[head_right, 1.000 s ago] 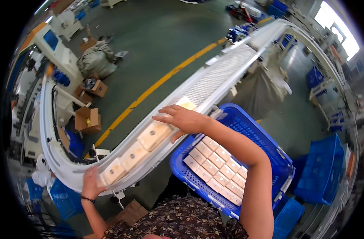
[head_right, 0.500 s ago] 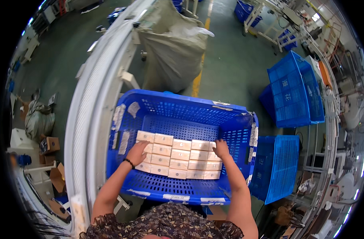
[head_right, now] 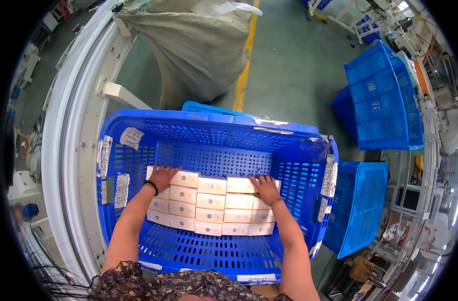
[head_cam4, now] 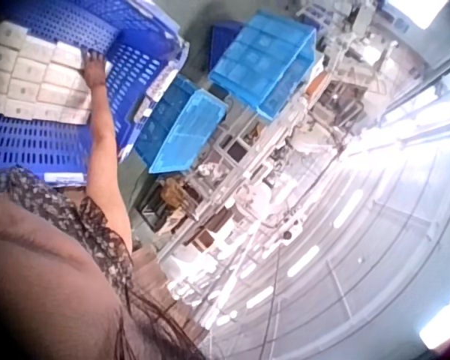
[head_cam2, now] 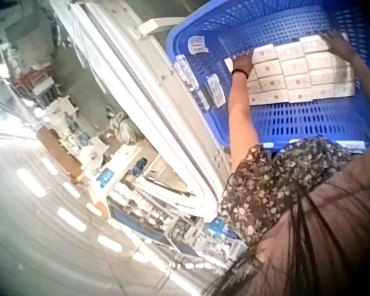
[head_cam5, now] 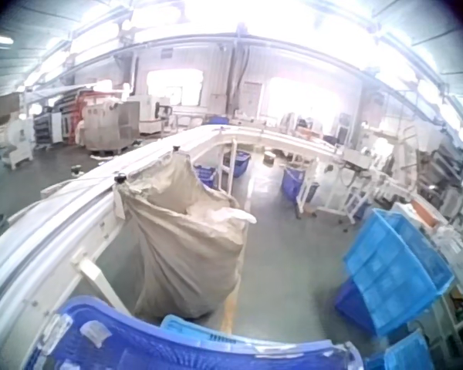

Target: The person sorts packaged items from a conveyor belt into blue plastic bins, then picks up full bins and moves them to another section of the factory floor.

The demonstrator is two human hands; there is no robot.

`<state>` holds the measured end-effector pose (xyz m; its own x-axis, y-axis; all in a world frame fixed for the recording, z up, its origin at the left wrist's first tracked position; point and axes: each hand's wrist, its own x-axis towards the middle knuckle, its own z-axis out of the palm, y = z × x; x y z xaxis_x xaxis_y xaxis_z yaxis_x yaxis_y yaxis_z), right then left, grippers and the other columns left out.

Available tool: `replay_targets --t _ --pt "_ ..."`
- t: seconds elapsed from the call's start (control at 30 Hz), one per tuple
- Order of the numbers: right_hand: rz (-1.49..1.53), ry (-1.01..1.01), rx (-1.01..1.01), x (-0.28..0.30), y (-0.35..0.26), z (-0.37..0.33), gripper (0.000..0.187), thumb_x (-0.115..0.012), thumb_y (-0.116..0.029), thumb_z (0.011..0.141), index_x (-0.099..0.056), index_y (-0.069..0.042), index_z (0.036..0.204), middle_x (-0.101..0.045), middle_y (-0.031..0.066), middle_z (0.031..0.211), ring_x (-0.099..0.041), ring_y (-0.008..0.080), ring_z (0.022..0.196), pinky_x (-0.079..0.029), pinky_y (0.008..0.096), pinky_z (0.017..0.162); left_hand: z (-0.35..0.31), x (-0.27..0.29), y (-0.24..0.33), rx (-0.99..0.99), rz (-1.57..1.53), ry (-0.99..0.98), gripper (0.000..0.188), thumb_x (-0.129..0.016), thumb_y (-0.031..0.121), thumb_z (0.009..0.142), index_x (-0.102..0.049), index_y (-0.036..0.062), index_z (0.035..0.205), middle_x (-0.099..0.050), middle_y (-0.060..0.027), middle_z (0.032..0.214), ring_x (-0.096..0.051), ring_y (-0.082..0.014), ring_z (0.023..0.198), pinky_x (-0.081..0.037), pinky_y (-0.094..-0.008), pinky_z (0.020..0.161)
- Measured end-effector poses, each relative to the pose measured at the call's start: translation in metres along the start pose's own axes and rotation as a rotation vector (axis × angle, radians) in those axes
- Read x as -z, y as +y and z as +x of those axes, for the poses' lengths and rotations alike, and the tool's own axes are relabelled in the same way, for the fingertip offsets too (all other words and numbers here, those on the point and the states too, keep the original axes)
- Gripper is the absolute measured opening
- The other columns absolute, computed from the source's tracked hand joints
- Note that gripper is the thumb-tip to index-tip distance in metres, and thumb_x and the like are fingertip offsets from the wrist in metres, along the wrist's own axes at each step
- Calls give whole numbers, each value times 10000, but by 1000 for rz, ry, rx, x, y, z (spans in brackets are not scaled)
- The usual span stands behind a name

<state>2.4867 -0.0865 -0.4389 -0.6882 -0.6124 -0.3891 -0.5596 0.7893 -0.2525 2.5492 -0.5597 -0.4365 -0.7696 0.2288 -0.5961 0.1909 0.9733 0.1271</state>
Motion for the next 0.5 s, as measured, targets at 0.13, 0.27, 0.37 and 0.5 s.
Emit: replay_targets --t 0.13,0.27,0.37,0.5 --pt "-39 36 25 -8 -1 12 802 -837 -323 730 -475 -227 1439 -558 57 1224 -496 290 1121 -372 462 979 -2 -15 -3 -36 -9 114 813 -805 232 799 -397 308 1498 -546 -71 1383 -473 -335 1314 -301 -676 1100" --pt "-50 21 39 -12 6 4 736 -842 -312 723 -527 -241 1384 -569 37 1177 -488 283 1103 -368 460 950 -5 -22 -7 -76 -53 173 728 -807 203 781 -482 304 1425 -557 -61 1359 -476 -331 1302 -288 -665 1107" --pt "-21 109 146 -11 2 4 740 -851 -302 707 -540 -243 1377 -567 36 1158 -488 282 1085 -367 456 949 -4 -29 -9 -85 -66 217 698 -799 173 777 -514 304 1399 -564 -56 1343 -477 -326 1291 -293 -650 1095" --pt "13 143 52 -11 -8 11 754 -867 -287 652 -573 -185 1339 -580 59 1153 -502 295 1063 -367 452 949 -3 -24 -5 -44 -87 239 603 -706 115 848 -526 297 1394 -574 -52 1337 -493 -318 1266 -294 -645 1092"
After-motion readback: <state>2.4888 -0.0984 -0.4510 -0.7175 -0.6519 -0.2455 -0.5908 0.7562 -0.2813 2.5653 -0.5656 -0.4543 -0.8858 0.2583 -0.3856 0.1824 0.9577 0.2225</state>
